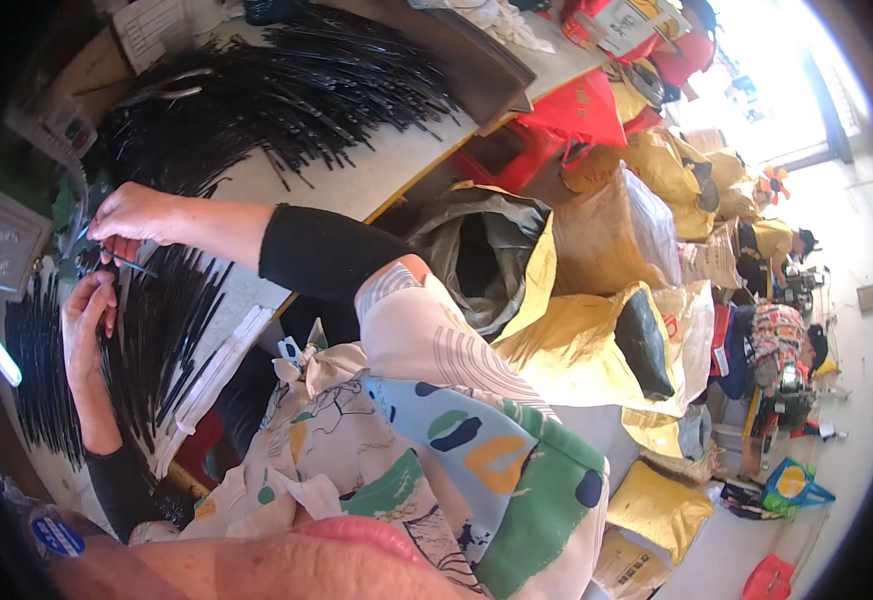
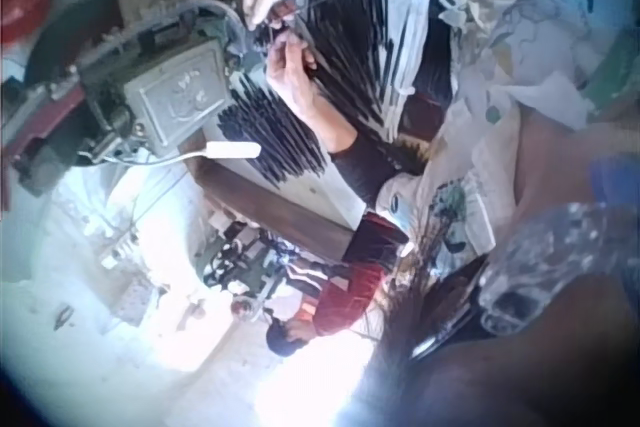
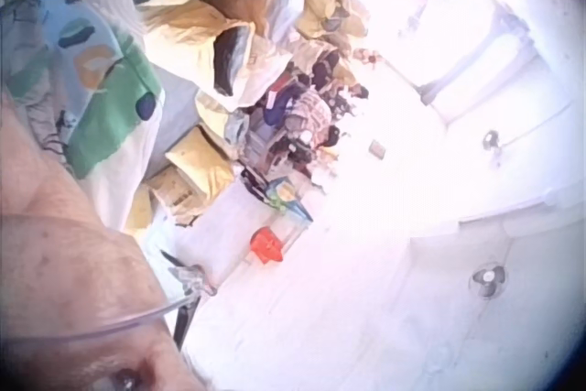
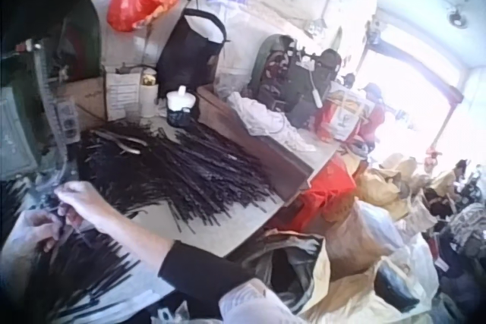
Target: The person picks up umbrella ribs from the table by hand, inserts them into a machine fixture to assemble the components, and stacks the finished ribs into piles.
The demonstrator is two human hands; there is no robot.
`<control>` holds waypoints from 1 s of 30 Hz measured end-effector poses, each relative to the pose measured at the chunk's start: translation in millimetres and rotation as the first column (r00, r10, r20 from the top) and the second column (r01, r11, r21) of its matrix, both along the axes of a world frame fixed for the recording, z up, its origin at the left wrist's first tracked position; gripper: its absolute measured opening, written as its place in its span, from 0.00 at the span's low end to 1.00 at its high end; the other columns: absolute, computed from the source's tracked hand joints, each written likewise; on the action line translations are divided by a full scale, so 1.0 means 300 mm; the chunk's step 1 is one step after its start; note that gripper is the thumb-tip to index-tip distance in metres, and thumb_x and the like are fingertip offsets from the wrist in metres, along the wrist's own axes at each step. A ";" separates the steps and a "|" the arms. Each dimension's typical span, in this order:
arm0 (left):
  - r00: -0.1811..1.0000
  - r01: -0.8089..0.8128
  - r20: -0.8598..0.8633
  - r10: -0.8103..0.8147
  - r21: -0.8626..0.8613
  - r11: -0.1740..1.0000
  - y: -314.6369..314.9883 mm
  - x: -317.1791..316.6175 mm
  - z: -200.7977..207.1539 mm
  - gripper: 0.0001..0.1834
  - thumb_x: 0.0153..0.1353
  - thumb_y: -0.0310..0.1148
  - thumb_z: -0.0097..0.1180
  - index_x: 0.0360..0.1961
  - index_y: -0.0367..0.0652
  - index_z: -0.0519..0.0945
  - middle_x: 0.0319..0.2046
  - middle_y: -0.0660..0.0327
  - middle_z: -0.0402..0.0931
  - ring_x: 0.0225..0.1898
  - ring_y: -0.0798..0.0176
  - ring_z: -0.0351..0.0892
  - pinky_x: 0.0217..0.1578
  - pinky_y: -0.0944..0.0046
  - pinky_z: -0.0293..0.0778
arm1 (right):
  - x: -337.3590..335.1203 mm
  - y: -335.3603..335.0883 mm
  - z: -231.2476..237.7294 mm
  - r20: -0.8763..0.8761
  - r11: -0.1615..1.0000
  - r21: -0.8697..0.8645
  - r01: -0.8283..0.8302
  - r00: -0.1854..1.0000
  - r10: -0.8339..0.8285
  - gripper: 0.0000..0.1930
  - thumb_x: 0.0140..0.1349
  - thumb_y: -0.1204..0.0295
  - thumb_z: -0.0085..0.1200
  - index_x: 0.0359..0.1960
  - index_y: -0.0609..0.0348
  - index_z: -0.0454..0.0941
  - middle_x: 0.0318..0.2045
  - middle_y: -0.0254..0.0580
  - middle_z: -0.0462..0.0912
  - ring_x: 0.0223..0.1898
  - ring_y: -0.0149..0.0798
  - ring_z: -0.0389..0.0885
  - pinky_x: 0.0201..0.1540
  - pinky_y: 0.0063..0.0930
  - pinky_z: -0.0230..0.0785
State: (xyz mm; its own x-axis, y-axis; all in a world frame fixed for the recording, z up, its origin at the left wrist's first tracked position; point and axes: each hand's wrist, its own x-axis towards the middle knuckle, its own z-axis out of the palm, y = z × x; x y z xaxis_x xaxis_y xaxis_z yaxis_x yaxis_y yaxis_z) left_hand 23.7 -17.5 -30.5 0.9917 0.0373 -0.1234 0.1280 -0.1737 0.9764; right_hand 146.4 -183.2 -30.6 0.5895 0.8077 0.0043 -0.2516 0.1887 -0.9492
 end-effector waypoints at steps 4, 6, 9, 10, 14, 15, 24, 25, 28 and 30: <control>1.000 -0.008 0.022 0.007 0.034 0.999 0.056 0.009 -0.052 0.12 0.59 0.36 0.53 0.41 0.40 0.76 0.22 0.70 0.68 0.17 0.80 0.61 0.15 0.79 0.54 | 0.006 0.023 -0.021 0.022 1.000 0.023 0.009 1.000 -0.009 0.09 0.57 0.71 0.53 0.33 0.67 0.78 0.21 0.46 0.80 0.19 0.33 0.79 0.20 0.24 0.72; 1.000 0.000 0.005 0.000 0.006 1.000 0.065 0.013 -0.065 0.12 0.59 0.35 0.53 0.42 0.41 0.75 0.22 0.70 0.68 0.17 0.81 0.61 0.15 0.79 0.54 | 0.011 0.029 -0.023 0.016 1.000 0.020 0.020 1.000 -0.021 0.09 0.57 0.71 0.53 0.32 0.67 0.78 0.21 0.46 0.80 0.20 0.34 0.79 0.21 0.24 0.73; 1.000 0.000 0.012 0.000 -0.028 1.000 0.064 0.017 -0.065 0.10 0.59 0.32 0.53 0.41 0.41 0.75 0.23 0.71 0.68 0.17 0.81 0.61 0.15 0.80 0.54 | 0.013 0.037 -0.031 0.024 1.000 0.017 0.020 1.000 -0.020 0.09 0.57 0.72 0.53 0.32 0.67 0.78 0.21 0.46 0.80 0.20 0.34 0.80 0.21 0.25 0.74; 1.000 0.002 0.008 -0.002 -0.026 1.000 0.067 0.015 -0.067 0.10 0.59 0.32 0.53 0.41 0.41 0.75 0.23 0.71 0.68 0.17 0.81 0.61 0.15 0.80 0.54 | 0.011 0.040 -0.032 0.035 1.000 0.012 0.016 0.999 -0.016 0.09 0.57 0.72 0.53 0.32 0.67 0.78 0.21 0.46 0.80 0.20 0.35 0.80 0.22 0.25 0.74; 1.000 0.021 0.019 -0.021 0.013 1.000 0.047 0.007 -0.046 0.06 0.58 0.30 0.53 0.37 0.42 0.74 0.24 0.71 0.68 0.18 0.81 0.61 0.16 0.80 0.53 | 0.006 0.039 -0.034 0.075 1.000 -0.006 0.015 0.997 -0.014 0.10 0.57 0.71 0.53 0.33 0.68 0.78 0.21 0.47 0.80 0.20 0.34 0.80 0.21 0.25 0.74; 1.000 0.019 0.010 -0.020 0.025 1.000 0.027 0.008 -0.034 0.06 0.58 0.29 0.53 0.36 0.43 0.73 0.24 0.71 0.68 0.18 0.81 0.61 0.16 0.80 0.54 | 0.004 0.030 -0.035 0.073 1.000 -0.004 0.010 0.997 -0.010 0.10 0.57 0.71 0.53 0.33 0.68 0.78 0.21 0.47 0.80 0.20 0.34 0.80 0.21 0.25 0.74; 1.000 -0.019 -0.002 0.019 -0.003 1.000 -0.007 -0.007 0.005 0.09 0.53 0.24 0.54 0.37 0.41 0.73 0.25 0.70 0.69 0.19 0.80 0.63 0.16 0.79 0.57 | -0.005 0.005 -0.006 0.040 0.999 -0.025 -0.028 0.999 0.029 0.10 0.59 0.71 0.51 0.35 0.68 0.77 0.22 0.45 0.79 0.18 0.33 0.78 0.20 0.23 0.72; 1.000 -0.024 -0.009 0.024 -0.007 1.000 -0.008 -0.009 0.009 0.09 0.52 0.23 0.53 0.37 0.41 0.73 0.25 0.70 0.69 0.19 0.80 0.64 0.16 0.79 0.57 | -0.008 0.004 0.000 0.045 0.999 -0.032 -0.030 0.999 0.031 0.10 0.59 0.71 0.50 0.35 0.68 0.77 0.22 0.46 0.79 0.18 0.32 0.78 0.20 0.22 0.72; 1.000 -0.008 -0.001 0.008 0.015 1.000 -0.019 -0.011 0.020 0.09 0.52 0.23 0.53 0.36 0.40 0.73 0.24 0.70 0.69 0.18 0.79 0.64 0.16 0.79 0.57 | -0.012 -0.002 0.014 0.056 0.999 -0.037 -0.039 0.998 0.041 0.10 0.60 0.72 0.49 0.36 0.68 0.76 0.22 0.45 0.79 0.19 0.32 0.78 0.20 0.22 0.71; 1.000 -0.006 -0.014 0.007 0.041 0.999 -0.023 -0.007 0.020 0.10 0.50 0.24 0.53 0.36 0.41 0.73 0.23 0.71 0.68 0.19 0.79 0.63 0.16 0.79 0.57 | -0.011 -0.004 0.012 0.062 0.998 -0.035 -0.045 0.997 0.047 0.10 0.60 0.72 0.49 0.37 0.68 0.76 0.21 0.45 0.78 0.19 0.32 0.78 0.20 0.22 0.71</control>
